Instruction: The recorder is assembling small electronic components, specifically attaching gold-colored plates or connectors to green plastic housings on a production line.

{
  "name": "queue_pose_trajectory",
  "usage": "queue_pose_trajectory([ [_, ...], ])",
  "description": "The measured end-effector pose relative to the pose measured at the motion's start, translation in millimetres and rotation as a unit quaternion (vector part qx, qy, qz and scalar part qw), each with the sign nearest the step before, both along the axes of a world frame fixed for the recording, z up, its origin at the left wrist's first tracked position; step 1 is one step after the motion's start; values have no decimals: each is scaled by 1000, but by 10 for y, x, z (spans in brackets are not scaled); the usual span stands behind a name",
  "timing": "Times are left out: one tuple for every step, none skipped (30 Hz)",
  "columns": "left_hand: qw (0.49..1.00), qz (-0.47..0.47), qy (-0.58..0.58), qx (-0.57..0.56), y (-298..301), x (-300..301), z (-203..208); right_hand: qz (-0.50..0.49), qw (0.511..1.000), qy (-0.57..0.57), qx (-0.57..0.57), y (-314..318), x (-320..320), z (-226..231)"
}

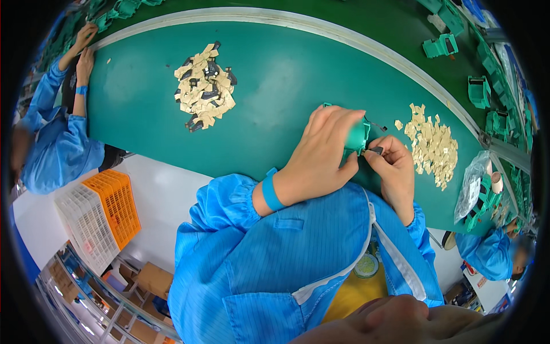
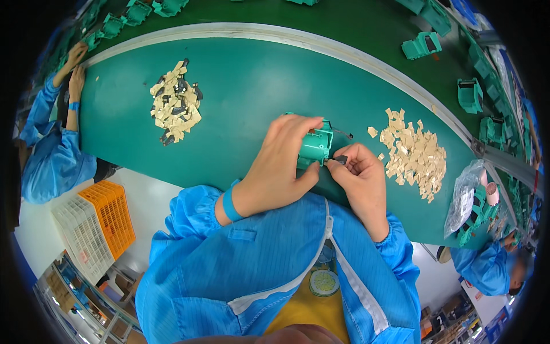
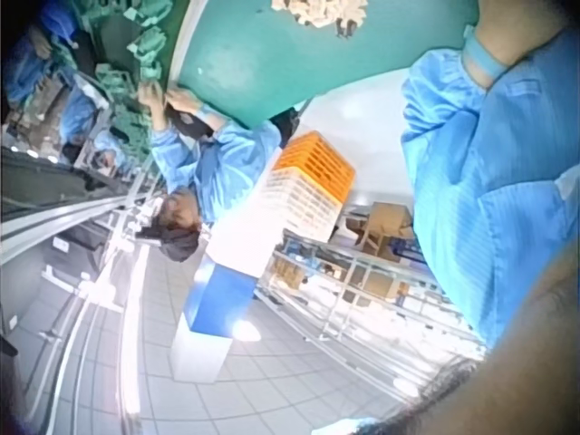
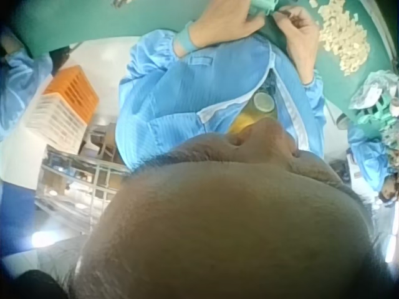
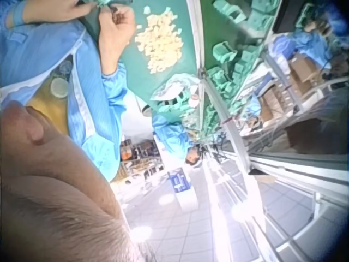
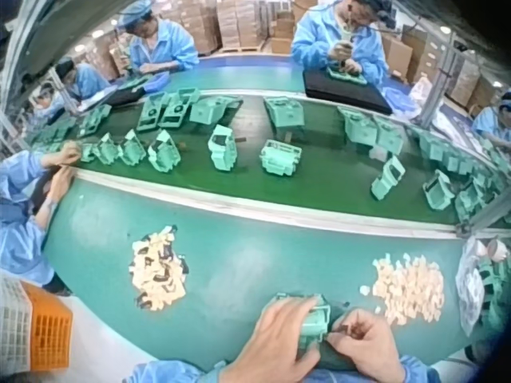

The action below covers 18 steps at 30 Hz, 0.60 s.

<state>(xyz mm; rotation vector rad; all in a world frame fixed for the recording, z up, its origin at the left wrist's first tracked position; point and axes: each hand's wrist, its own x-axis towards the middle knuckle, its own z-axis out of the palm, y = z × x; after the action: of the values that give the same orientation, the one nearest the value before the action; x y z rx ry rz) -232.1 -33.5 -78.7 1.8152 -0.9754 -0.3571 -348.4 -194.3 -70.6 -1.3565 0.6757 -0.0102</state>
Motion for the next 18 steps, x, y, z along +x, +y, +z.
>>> queue_pose_trajectory([
  [1000, -2, 1, 0, -1, -2, -7, -2, 1000, 1, 0, 11, 6, 3],
  [1000, 3, -1, -3, 0, -6, -16, -5, 1000, -2, 4, 24, 12, 6],
  [1000, 7, -3, -6, 0, -9, -23, -9, 1000, -5, 8, 34, 17, 9],
  [1000, 6, -3, -6, -2, -9, -25, -10, 1000, -5, 8, 38, 20, 9],
  [1000, 6, -4, -5, -3, -8, -27, -10, 1000, -6, 6, 41, 21, 9],
  [1000, 7, -6, -4, -6, -9, -28, -10, 1000, -7, 3, 41, 19, 10],
  [1000, 6, -6, -4, -8, -9, -20, -12, 1000, -7, 4, 40, 17, 11],
  [1000, 7, -7, -1, -10, -12, -5, -11, 1000, -1, -1, 38, 13, 13],
  [1000, 9, -7, 2, -13, -15, 3, -11, 1000, 4, -6, 36, 8, 15],
  [1000, 8, -7, 2, -16, -20, 0, -12, 1000, 5, -6, 37, 8, 19],
  [1000, 11, -10, 1, -19, -26, -8, -11, 1000, 3, -9, 41, 11, 22],
  [1000, 13, -12, 0, -22, -36, -16, -9, 1000, 1, -12, 42, 8, 21],
  [1000, 13, -12, 0, -23, -36, -21, -9, 1000, 2, -12, 42, 9, 18],
  [1000, 15, -14, 5, -22, -38, -29, -10, 1000, 1, -9, 42, 8, 12],
  [1000, 18, -15, 10, -22, -41, -37, -11, 1000, 2, -6, 41, 7, 5],
  [1000, 17, -14, 10, -17, -36, -36, -12, 1000, 3, -6, 48, 15, 0],
  [999, 21, -20, 25, -11, -31, -33, -11, 1000, 5, -8, 54, 26, -8],
  [999, 25, -25, 40, -4, -26, -40, -11, 1000, 8, -9, 61, 38, -20],
])
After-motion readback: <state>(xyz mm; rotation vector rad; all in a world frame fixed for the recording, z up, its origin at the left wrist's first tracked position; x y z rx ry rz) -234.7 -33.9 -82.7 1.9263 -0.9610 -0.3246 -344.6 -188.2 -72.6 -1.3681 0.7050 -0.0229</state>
